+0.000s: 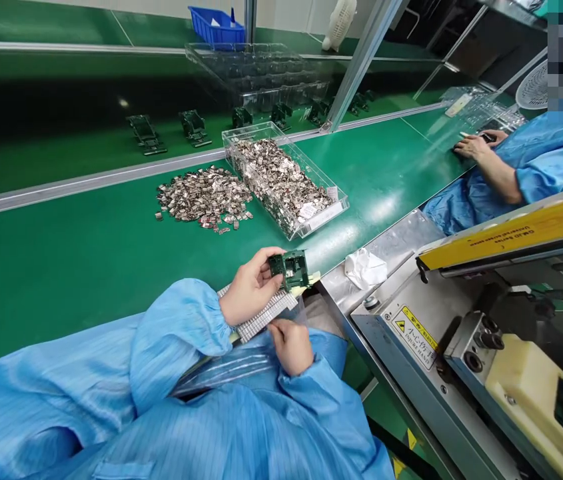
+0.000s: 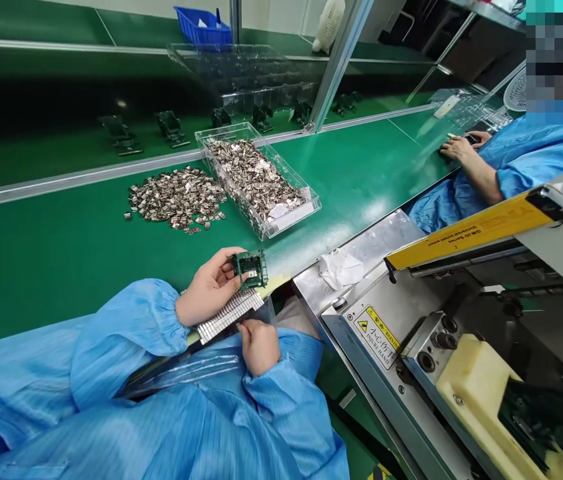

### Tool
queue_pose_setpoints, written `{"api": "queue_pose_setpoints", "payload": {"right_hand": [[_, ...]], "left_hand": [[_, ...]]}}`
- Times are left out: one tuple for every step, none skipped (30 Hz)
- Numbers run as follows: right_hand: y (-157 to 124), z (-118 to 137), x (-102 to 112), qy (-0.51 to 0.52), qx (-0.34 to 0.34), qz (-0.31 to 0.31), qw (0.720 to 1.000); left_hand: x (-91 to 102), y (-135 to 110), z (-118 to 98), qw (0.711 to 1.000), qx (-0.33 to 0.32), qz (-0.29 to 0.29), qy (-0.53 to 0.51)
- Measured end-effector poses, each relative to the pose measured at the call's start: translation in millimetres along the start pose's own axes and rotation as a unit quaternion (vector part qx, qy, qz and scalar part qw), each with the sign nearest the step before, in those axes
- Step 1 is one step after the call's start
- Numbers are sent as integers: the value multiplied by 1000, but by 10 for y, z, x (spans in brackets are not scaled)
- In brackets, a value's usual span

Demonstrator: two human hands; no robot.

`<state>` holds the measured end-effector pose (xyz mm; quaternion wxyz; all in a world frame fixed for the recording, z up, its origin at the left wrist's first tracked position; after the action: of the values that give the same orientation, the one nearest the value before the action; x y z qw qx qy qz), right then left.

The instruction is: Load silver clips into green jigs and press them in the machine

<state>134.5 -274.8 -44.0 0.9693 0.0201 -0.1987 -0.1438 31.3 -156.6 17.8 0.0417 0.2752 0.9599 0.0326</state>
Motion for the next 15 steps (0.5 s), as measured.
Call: {"api": "queue_pose_setpoints", "payload": {"right_hand": [[-14, 69, 73, -4, -4, -1, 1000], [-22, 147, 153, -6, -10, -16, 1000], [-23, 231, 236, -5, -17, -43, 999], [-14, 319, 314, 2, -25, -73, 997], [7, 405, 380, 13, -29, -100, 994], [41, 486, 429, 26, -30, -119, 992], [87, 558, 458, 37, -22, -125, 991], [143, 620, 466, 45, -5, -124, 991], [203, 669, 457, 48, 17, -126, 991], [263, 705, 435, 50, 42, -135, 989], [320, 728, 402, 48, 64, -152, 985], [371, 742, 363, 44, 81, -170, 981], [412, 749, 321, 37, 91, -188, 977], [444, 752, 280, 26, 95, -203, 974], [466, 754, 241, 12, 93, -211, 973]], "left_hand": [[-1, -5, -4, 1000, -4, -1, -5], [-1, -10, -8, 1000, -7, -1, -7], [-1, -17, -10, 1000, -9, -1, -6], [-1, -25, -12, 1000, -12, -1, -4], [0, -34, -11, 1000, -16, 0, -1], [2, -44, -9, 1000, -18, 1, 5], [5, -55, -4, 1000, -21, 2, 12], [9, -65, 2, 1000, -25, 1, 19], [13, -75, 9, 999, -28, 1, 25], [16, -83, 16, 999, -30, 3, 30], [18, -91, 23, 999, -35, 5, 32], [20, -98, 29, 999, -41, 9, 31], [21, -103, 32, 998, -49, 13, 30], [21, -108, 32, 998, -55, 15, 30], [21, -112, 29, 997, -61, 15, 32]]}}
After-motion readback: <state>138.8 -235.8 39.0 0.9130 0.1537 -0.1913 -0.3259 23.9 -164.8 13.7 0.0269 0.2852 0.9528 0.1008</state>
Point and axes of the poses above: each hand's wrist, its own y-axis towards the middle knuckle, its own x-axis out of the back of the hand, z = x × y, the point moved 1 cm from there along y, towards the middle knuckle, and after that the axes turned 6 degrees about y, right-handed, at the moved point
